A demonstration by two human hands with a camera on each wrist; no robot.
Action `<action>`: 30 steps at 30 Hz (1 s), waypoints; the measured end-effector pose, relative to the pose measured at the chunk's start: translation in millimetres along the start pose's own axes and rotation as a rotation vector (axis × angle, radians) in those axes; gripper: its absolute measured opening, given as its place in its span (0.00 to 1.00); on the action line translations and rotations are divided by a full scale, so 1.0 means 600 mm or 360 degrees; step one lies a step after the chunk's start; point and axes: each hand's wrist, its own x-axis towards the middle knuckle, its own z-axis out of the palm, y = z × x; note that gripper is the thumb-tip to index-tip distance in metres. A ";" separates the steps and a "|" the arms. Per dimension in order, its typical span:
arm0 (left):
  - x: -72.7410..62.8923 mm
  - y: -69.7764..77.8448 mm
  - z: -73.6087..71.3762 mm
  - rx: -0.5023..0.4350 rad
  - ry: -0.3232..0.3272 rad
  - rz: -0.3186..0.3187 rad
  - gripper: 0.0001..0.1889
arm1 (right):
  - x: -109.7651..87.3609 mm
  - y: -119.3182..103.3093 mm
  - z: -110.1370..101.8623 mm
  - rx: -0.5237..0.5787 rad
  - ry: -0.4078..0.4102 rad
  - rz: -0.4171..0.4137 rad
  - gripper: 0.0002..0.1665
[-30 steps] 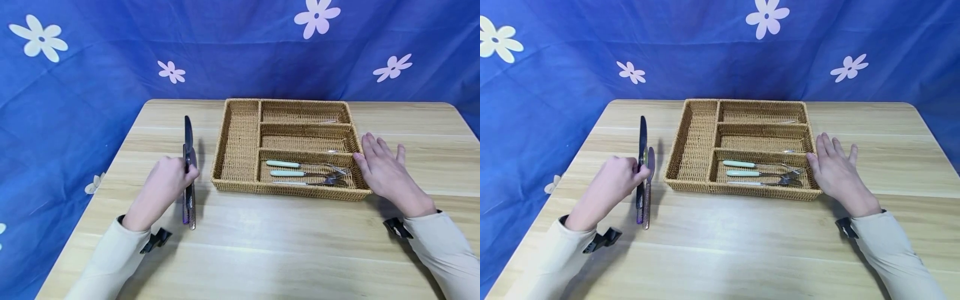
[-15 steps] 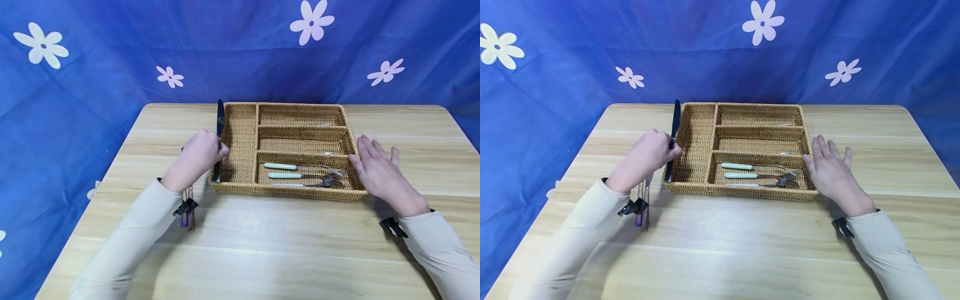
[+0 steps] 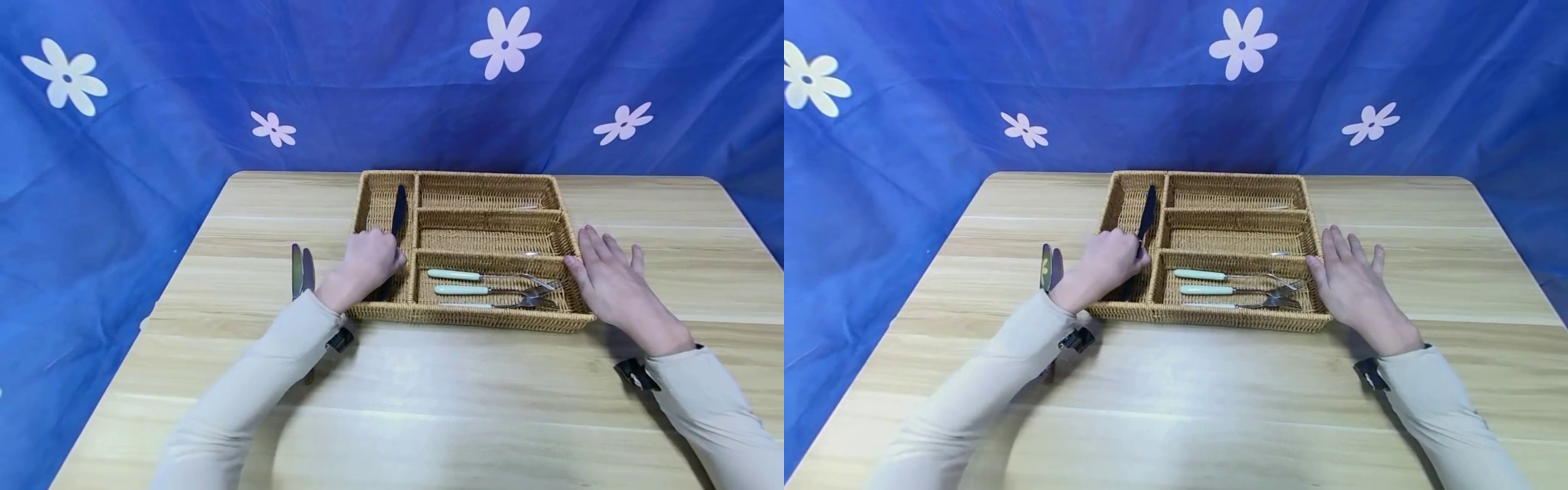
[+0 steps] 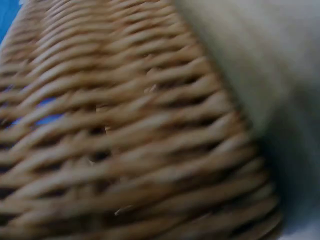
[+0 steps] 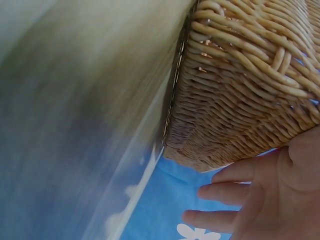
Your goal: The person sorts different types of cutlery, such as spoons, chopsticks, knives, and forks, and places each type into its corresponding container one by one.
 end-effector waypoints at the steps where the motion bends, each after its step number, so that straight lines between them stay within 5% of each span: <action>1: 0.001 0.001 0.005 -0.0008 -0.0020 -0.0003 0.23 | 0.000 0.000 0.000 -0.0001 0.0003 -0.0001 0.42; 11: 0.013 0.010 0.026 0.0056 -0.0214 -0.0146 0.20 | -0.002 0.002 0.003 0.0015 0.0019 -0.0004 0.41; 14: 0.006 0.011 0.026 0.0080 -0.0188 -0.0127 0.19 | -0.002 0.002 0.004 0.0021 0.0026 -0.0009 0.42; 16: -0.010 0.010 0.024 0.0036 -0.0047 -0.0080 0.19 | -0.001 0.002 0.005 0.0029 0.0016 -0.0013 0.42; 19: -0.051 0.000 0.012 -0.0101 0.0312 -0.0024 0.20 | 0.000 0.002 0.008 0.0044 -0.0004 -0.0014 0.42; 21: -0.084 -0.012 0.002 -0.0193 0.0540 -0.0068 0.21 | 0.001 0.003 0.007 0.0050 -0.0011 -0.0012 0.42; 23: -0.120 -0.031 -0.005 -0.0252 0.0629 -0.0190 0.21 | 0.001 0.005 0.006 0.0056 -0.0012 -0.0007 0.41; 25: -0.157 -0.050 -0.005 -0.0266 0.0524 -0.0385 0.22 | 0.002 0.006 0.005 0.0064 -0.0025 -0.0004 0.42; 30: -0.227 -0.081 0.018 -0.0226 -0.0046 -0.0681 0.24 | 0.003 0.012 0.005 0.0080 -0.0030 -0.0015 0.41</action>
